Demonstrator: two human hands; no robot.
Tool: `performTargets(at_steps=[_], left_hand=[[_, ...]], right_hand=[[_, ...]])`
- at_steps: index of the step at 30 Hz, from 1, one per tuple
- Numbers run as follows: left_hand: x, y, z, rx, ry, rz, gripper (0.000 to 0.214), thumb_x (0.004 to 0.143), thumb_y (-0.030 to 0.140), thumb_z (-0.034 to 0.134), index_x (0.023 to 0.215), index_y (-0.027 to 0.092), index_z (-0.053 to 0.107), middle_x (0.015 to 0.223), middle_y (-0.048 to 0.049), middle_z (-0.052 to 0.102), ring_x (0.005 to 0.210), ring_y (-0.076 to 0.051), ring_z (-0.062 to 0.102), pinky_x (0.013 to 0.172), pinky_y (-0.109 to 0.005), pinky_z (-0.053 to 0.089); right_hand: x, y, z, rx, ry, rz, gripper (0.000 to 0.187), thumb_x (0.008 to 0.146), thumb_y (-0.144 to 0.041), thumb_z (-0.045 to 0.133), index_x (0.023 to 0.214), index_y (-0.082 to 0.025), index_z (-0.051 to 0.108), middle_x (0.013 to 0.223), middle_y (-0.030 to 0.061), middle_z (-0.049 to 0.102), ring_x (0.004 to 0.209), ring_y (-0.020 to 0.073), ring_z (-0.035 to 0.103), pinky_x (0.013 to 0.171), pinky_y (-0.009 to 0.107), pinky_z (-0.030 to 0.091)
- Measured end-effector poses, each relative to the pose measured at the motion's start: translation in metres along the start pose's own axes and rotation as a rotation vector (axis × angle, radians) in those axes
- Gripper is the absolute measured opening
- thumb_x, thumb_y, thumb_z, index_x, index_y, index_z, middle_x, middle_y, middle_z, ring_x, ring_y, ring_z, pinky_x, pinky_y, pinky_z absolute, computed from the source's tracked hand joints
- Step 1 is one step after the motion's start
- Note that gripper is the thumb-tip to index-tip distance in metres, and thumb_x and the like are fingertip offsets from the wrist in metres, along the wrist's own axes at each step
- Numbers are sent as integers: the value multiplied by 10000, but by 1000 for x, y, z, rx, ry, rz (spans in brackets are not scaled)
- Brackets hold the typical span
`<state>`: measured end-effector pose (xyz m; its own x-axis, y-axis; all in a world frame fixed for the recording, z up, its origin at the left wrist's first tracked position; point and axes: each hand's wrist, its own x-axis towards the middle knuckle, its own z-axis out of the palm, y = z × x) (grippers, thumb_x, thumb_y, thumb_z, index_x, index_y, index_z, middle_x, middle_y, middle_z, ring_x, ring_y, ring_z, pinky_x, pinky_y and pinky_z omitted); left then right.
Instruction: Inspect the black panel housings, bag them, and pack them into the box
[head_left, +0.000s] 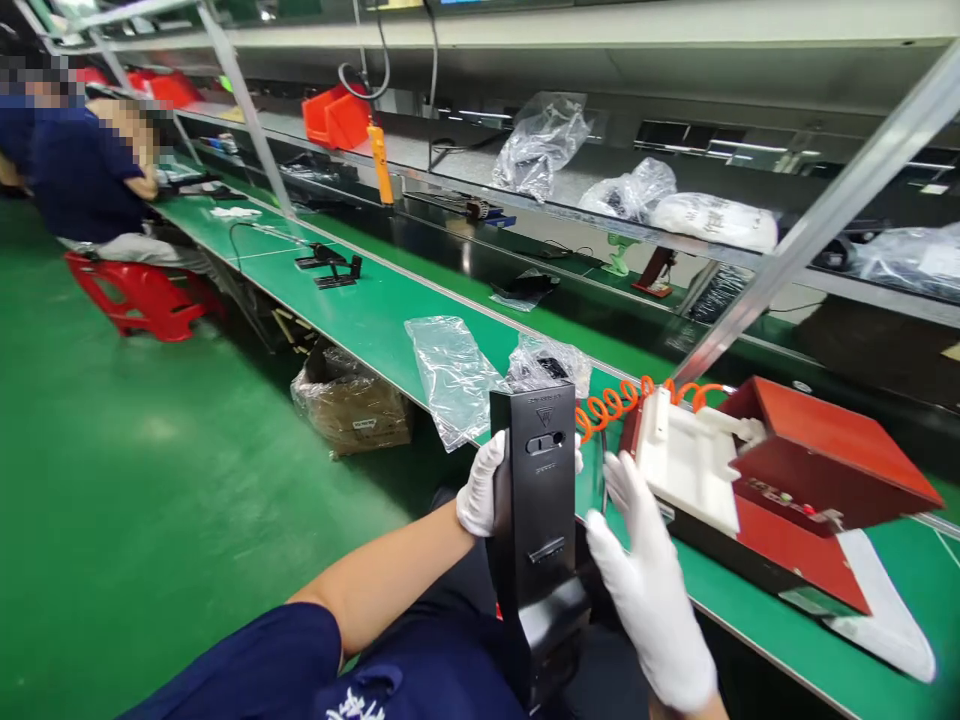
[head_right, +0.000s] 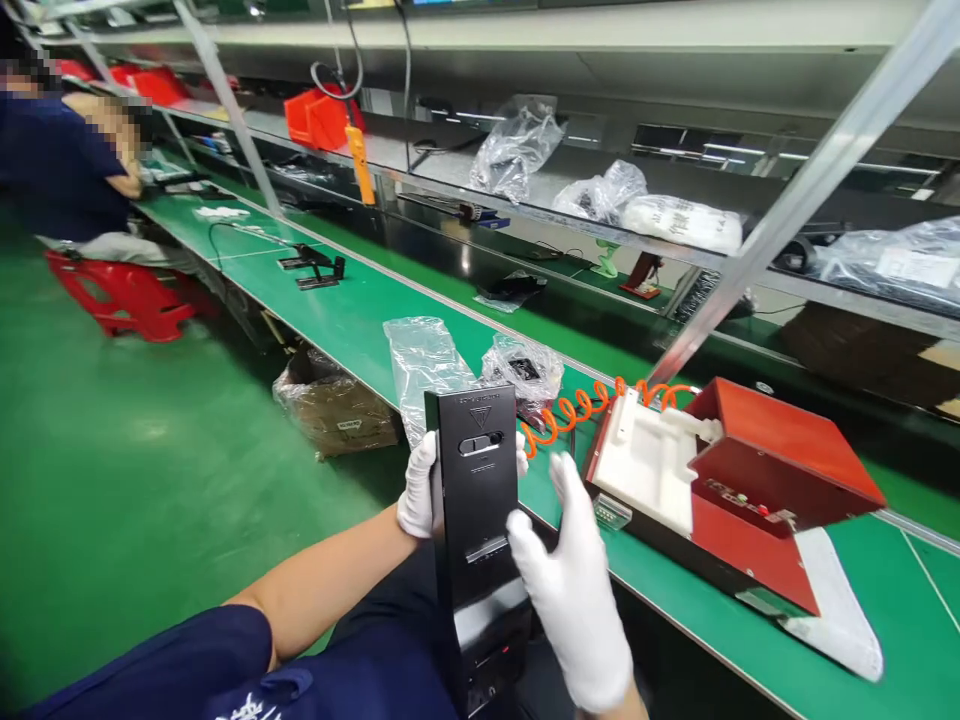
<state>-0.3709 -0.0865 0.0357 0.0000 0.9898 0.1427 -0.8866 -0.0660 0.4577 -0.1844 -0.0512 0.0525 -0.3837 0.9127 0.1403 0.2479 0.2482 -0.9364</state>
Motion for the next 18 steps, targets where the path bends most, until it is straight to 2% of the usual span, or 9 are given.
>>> performTargets(at_steps=[2, 4, 7, 13, 16, 18], left_hand=[[2, -8, -4, 31, 90, 41, 692, 760, 659, 722, 1213, 136, 729, 1233, -127, 739, 1269, -349, 626, 1159, -471, 441], [3, -13, -12, 56, 205, 106, 544, 779, 578, 736, 1127, 161, 761, 1171, -91, 766, 1332, -320, 582, 1216, -425, 384], [1, -14, -25, 65, 288, 159, 393, 827, 513, 707, 1078, 219, 779, 1150, -45, 776, 1379, -264, 545, 1229, -356, 373], [-6, -10, -20, 67, 193, 149, 495, 807, 577, 693, 1145, 222, 763, 1203, -61, 759, 1371, -311, 548, 1226, -446, 391], [-4, -10, -14, 79, 166, 144, 480, 812, 591, 690, 1138, 248, 767, 1195, -37, 763, 1379, -302, 540, 1231, -439, 377], [-3, -9, -12, 95, 152, 136, 450, 829, 581, 677, 1133, 262, 767, 1211, -22, 758, 1381, -295, 539, 1232, -436, 369]], right_hand=[[24, -29, 27, -33, -36, -155, 917, 861, -656, 622, 1582, -170, 328, 1576, 140, 368, 1470, 282, 392, 1264, 506, 310], [41, -48, 50, -61, -8, -240, 973, 853, -688, 610, 1593, -140, 293, 1554, 155, 395, 1442, 274, 426, 1257, 483, 328], [49, -53, 68, -85, 68, -285, 873, 911, -699, 514, 1551, -126, 359, 1505, 163, 457, 1403, 261, 471, 1225, 462, 374], [48, -28, 79, -122, 109, -326, 731, 995, -634, 376, 1517, -123, 399, 1483, 160, 484, 1391, 247, 487, 1195, 459, 405], [52, -26, 82, -127, 135, -323, 700, 1018, -588, 313, 1509, -98, 410, 1501, 168, 463, 1393, 239, 489, 1200, 462, 406], [57, -29, 78, -99, 111, -308, 722, 1002, -612, 347, 1496, -93, 433, 1505, 170, 460, 1399, 245, 486, 1206, 462, 407]])
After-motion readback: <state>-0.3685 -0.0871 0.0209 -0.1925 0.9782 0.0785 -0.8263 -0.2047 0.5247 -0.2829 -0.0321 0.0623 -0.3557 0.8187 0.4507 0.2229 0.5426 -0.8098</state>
